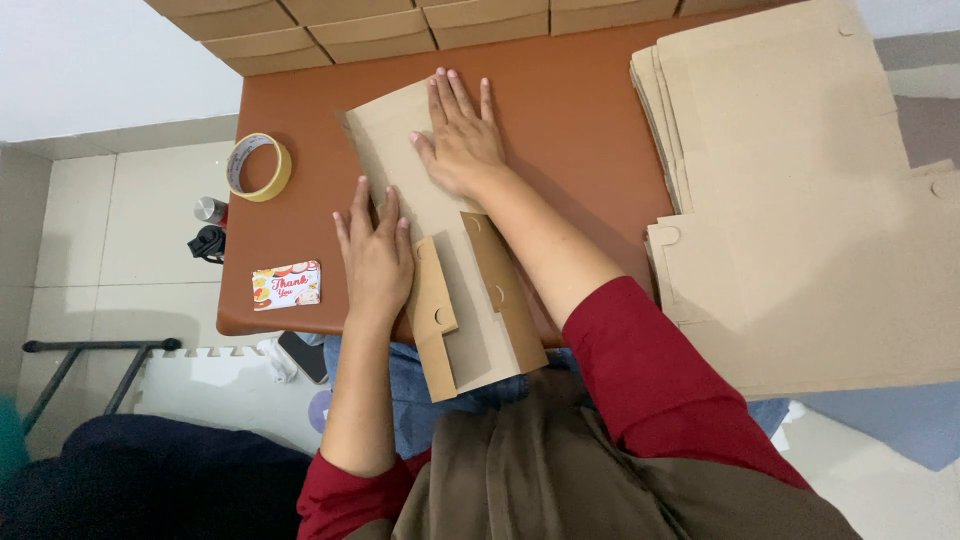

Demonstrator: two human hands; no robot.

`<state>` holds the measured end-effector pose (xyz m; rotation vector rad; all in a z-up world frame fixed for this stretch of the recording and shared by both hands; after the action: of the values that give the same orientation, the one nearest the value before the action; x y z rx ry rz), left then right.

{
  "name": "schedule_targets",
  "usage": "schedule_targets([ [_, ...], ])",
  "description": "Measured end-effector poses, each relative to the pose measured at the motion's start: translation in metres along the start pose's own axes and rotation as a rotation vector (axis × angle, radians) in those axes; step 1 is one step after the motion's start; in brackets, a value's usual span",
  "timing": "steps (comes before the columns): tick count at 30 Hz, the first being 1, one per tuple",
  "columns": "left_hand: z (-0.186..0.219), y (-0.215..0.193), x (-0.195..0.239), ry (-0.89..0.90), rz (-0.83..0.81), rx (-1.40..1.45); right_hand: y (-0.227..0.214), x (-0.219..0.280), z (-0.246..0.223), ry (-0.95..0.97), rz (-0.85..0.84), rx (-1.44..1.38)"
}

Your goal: The person folds a flat cardboard sheet into a box by creasing the sides and tucking the flaps into slots. They then place a small thank-you card inside the box and close the lid.

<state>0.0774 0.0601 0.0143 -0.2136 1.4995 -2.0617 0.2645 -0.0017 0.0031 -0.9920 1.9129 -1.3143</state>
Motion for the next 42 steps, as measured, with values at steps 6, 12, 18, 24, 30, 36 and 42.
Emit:
schedule_targets([
  [6,0.011,0.005,-0.014,-0.078,-0.259,-0.052,0.008,-0.003,0.004,-0.019,0.047,0.040],
  [12,0.000,0.024,-0.068,-0.248,-0.338,-0.106,0.010,-0.005,0.005,-0.019,0.050,0.029],
  [18,0.006,0.030,-0.100,-0.529,-0.278,-0.138,0.007,-0.003,0.003,-0.014,0.035,0.033],
  [24,-0.007,0.043,-0.100,-0.523,-0.073,0.027,0.005,-0.003,0.002,-0.013,0.035,0.039],
  [30,0.001,0.038,-0.097,-0.270,-0.028,0.106,0.004,-0.001,0.002,-0.008,0.031,0.031],
  [36,0.019,0.019,-0.106,-0.420,-0.301,-0.020,0.010,-0.003,0.005,-0.029,0.086,0.059],
  [42,0.001,0.003,-0.140,-0.427,-0.502,0.008,-0.007,0.002,-0.005,0.007,-0.032,0.038],
])
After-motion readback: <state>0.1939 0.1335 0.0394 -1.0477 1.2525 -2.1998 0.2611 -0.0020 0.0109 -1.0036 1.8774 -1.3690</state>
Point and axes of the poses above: each hand's wrist, its own x-axis away from the middle knuckle, its own y-axis out of the palm, z = x × y, the point moved 3 cm from there along -x, towards the middle knuckle, and after that the axes turned 15 degrees about -y, right-handed, at the moved point
